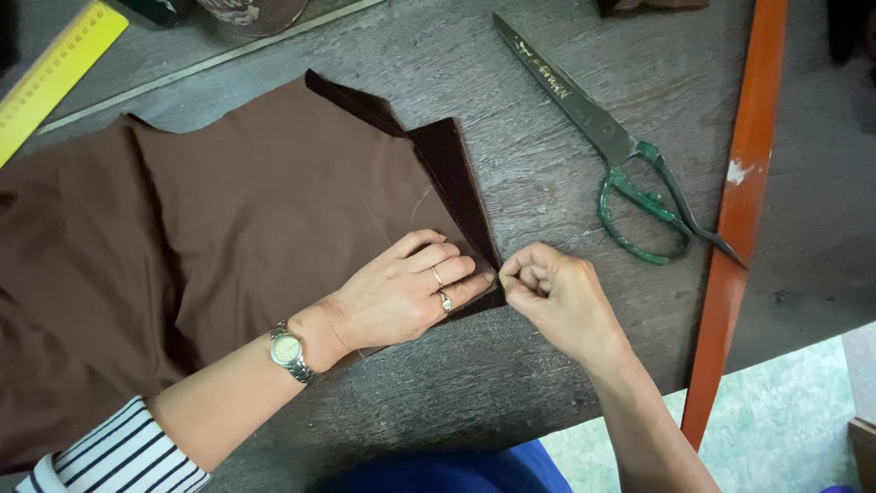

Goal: The person is preparing a piece of brown fabric by smoothing it out on a table, marking it with white chalk using a ruler for guidance, and then cutting along the marked lines with large tailor's shears.

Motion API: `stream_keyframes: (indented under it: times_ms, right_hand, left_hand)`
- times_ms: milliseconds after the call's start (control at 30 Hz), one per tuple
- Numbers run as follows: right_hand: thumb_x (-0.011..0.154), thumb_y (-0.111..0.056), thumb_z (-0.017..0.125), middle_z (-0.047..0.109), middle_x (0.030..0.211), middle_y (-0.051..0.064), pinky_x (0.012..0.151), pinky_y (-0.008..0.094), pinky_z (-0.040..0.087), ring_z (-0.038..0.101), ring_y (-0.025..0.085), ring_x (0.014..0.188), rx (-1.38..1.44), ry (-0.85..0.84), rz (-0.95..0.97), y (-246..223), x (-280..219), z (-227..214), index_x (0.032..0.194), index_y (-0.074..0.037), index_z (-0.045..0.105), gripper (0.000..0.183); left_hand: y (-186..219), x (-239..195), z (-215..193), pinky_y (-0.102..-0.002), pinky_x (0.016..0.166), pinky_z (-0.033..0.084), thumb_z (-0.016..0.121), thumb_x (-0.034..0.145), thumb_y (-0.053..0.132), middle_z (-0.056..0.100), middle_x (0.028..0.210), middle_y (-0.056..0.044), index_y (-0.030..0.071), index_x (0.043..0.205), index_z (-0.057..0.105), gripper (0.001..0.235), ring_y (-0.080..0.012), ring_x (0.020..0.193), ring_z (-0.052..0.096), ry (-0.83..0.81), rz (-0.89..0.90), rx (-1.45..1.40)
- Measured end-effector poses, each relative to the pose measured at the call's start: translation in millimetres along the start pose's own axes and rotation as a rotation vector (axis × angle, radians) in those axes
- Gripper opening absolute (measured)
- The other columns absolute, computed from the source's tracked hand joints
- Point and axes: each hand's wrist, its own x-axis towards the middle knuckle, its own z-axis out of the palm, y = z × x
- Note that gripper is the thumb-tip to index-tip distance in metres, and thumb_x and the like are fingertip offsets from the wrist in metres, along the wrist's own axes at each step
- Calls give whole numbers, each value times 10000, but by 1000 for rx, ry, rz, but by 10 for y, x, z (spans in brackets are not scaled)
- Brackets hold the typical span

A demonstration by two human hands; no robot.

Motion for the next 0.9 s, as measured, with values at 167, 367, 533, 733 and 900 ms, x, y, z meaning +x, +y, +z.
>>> stream_keyframes:
  times_ms: [167, 367, 533, 733, 900]
  right_hand:
    - [791, 15, 626, 472, 484, 31, 433, 230, 442, 489, 65, 465, 22, 0, 23, -65, -4, -21, 899, -12, 672, 121]
    - [794, -28, 678, 517, 478, 44, 444, 218, 447, 509, 68, 460, 17, -13, 21, -124, -17, -26, 914, -17, 677, 121]
    - [810, -24, 662, 495, 478, 33, 451, 217, 454, 526, 73, 459, -2, -18, 48, -21, 7, -9, 927, -15, 670, 117]
    - [806, -23, 659, 482, 477, 24, 443, 220, 447, 533, 68, 472, -8, -8, 35, -49, -13, -6, 922, -17, 670, 117]
    - [797, -8, 654, 475, 479, 26, 434, 226, 443, 517, 69, 473, -12, 9, 18, -102, -31, -3, 912, -6, 672, 116]
  left_hand:
    - [-12, -18, -4, -455, 982, 394, 394, 1006, 184, 542, 1014, -113, 29, 1094, 628, 294, -277, 989, 528, -25, 1, -13]
    - [-9, -45, 26, -455, 992, 387, 415, 996, 188, 538, 1026, -108, 35, 1091, 624, 275, -272, 1000, 524, -28, -1, -5]
    - [2, -43, 22, -451, 982, 391, 395, 1008, 175, 545, 1040, -115, 41, 1099, 625, 281, -278, 1009, 529, -27, -11, -5]
    - [47, -23, -93, -473, 1002, 379, 473, 965, 163, 561, 1135, -127, 37, 1103, 616, 235, -290, 1085, 524, -41, -18, 11]
    - [51, -69, -86, -470, 985, 388, 489, 955, 161, 574, 1093, -115, 40, 1066, 617, 208, -286, 1064, 534, -42, -29, 4]
